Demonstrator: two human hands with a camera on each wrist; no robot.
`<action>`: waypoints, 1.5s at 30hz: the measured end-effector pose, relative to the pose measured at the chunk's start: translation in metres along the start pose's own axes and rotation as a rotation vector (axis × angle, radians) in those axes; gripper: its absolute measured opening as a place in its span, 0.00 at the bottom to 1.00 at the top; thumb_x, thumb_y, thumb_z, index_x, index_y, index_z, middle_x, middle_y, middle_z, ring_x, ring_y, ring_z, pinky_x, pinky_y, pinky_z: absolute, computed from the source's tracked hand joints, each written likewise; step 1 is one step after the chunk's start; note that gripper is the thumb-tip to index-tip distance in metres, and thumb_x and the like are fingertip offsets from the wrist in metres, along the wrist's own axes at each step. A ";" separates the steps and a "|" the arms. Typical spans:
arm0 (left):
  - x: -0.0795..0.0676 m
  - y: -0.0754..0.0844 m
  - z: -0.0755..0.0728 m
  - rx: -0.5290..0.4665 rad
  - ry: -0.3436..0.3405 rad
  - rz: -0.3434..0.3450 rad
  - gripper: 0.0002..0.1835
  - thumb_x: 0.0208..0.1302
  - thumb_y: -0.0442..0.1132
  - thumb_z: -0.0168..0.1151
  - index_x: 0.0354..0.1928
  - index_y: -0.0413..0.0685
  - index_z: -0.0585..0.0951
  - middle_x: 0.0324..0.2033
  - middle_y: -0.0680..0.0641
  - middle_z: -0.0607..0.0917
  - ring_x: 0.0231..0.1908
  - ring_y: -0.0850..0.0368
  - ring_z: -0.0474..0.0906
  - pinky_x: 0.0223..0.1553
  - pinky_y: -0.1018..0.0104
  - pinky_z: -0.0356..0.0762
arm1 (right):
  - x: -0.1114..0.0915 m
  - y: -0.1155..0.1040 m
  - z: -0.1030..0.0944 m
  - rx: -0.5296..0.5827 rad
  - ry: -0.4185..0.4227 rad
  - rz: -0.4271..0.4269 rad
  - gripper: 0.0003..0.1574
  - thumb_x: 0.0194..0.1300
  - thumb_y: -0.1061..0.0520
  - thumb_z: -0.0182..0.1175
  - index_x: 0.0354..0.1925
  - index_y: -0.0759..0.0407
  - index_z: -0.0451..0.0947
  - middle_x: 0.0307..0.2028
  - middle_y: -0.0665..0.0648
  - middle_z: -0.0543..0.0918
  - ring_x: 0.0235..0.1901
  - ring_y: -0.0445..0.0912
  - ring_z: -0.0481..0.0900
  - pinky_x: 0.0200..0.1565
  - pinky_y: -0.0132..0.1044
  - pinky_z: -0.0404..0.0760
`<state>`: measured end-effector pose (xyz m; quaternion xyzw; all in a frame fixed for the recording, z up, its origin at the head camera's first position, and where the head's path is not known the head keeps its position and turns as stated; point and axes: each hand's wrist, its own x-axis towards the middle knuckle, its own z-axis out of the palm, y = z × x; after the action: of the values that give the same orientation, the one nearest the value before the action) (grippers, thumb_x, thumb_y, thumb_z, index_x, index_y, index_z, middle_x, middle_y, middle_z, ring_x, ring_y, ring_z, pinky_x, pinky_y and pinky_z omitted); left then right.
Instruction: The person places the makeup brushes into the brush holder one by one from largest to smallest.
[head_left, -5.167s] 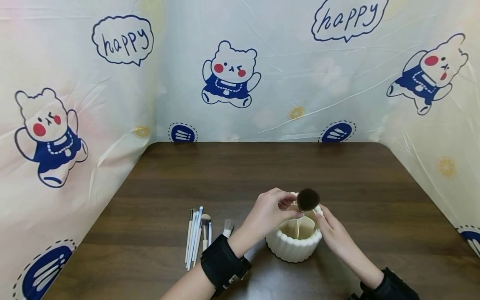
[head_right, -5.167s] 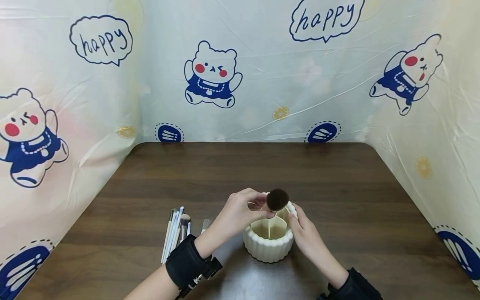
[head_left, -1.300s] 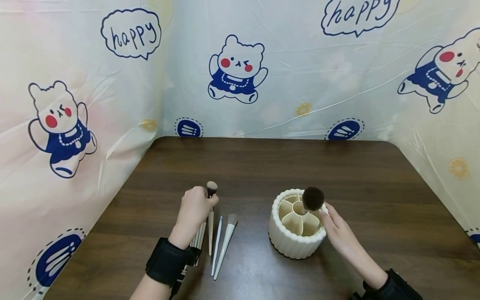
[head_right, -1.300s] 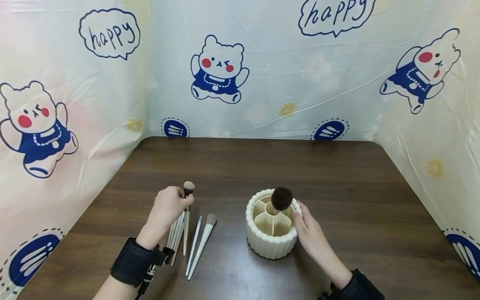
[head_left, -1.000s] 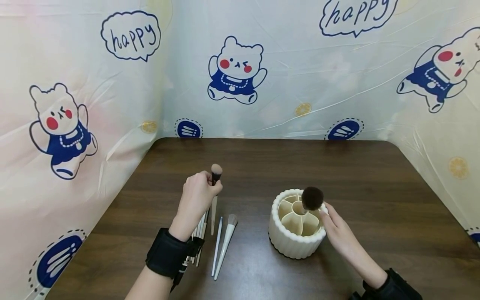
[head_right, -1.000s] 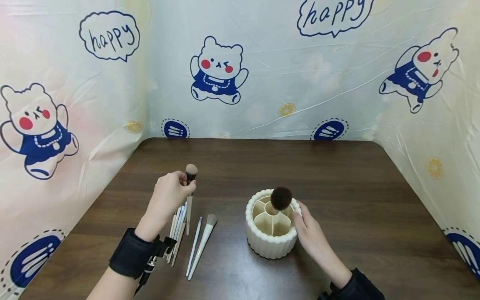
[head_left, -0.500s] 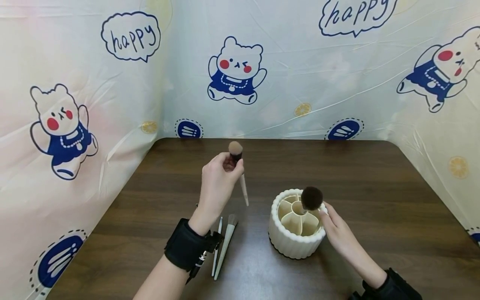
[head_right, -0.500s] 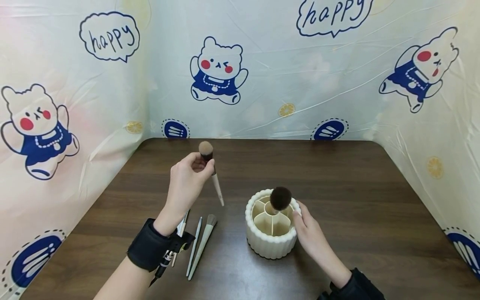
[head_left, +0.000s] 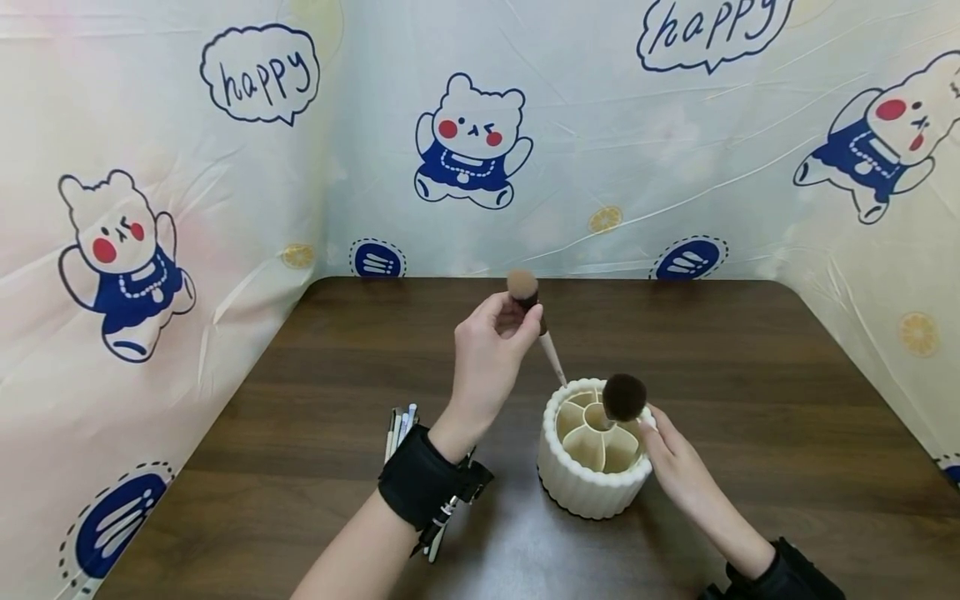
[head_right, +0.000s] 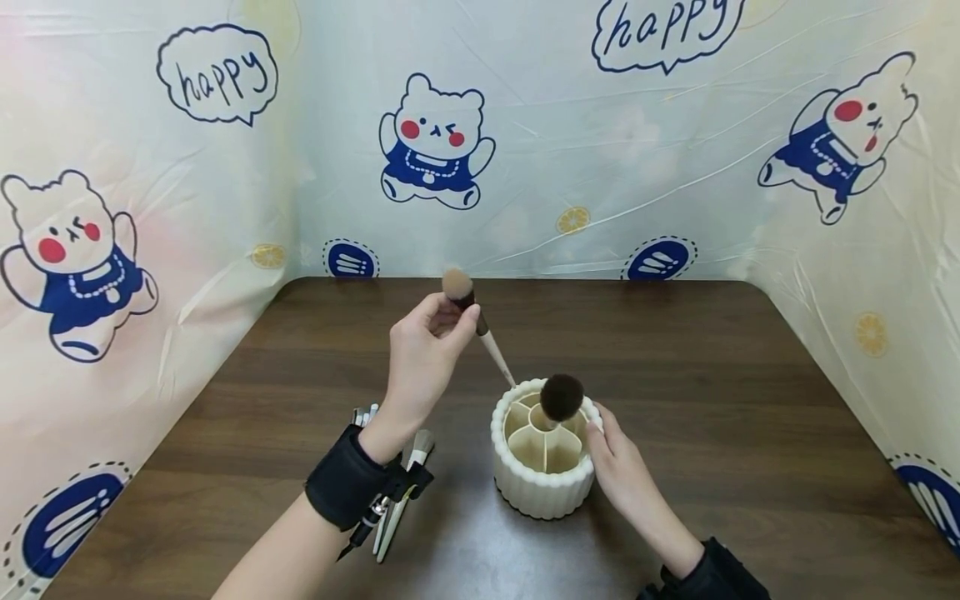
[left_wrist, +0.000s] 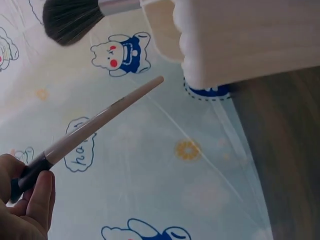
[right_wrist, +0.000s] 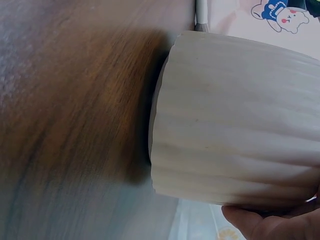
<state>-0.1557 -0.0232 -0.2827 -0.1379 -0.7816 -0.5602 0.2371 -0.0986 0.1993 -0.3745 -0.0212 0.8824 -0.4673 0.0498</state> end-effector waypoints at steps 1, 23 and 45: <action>-0.001 0.000 0.003 -0.011 -0.010 -0.005 0.10 0.64 0.36 0.62 0.43 0.36 0.81 0.36 0.40 0.84 0.38 0.52 0.83 0.41 0.69 0.83 | 0.000 0.000 0.000 -0.002 0.001 -0.001 0.31 0.77 0.53 0.33 0.70 0.69 0.51 0.68 0.75 0.59 0.69 0.67 0.56 0.67 0.62 0.57; -0.016 -0.032 0.033 0.117 -0.344 -0.047 0.09 0.59 0.40 0.67 0.37 0.42 0.85 0.30 0.46 0.88 0.31 0.60 0.85 0.33 0.78 0.77 | -0.001 0.001 0.000 -0.011 0.004 0.009 0.32 0.77 0.52 0.32 0.71 0.68 0.51 0.68 0.74 0.59 0.69 0.67 0.56 0.66 0.62 0.57; -0.019 -0.036 0.038 0.315 -0.541 0.027 0.10 0.58 0.42 0.68 0.37 0.43 0.86 0.33 0.48 0.89 0.33 0.58 0.85 0.32 0.80 0.75 | 0.000 0.001 0.001 -0.022 0.009 0.019 0.31 0.76 0.52 0.33 0.70 0.66 0.53 0.68 0.74 0.61 0.68 0.66 0.58 0.66 0.61 0.59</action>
<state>-0.1650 0.0017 -0.3313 -0.2538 -0.8916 -0.3721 0.0465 -0.0987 0.1987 -0.3759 -0.0113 0.8879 -0.4572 0.0502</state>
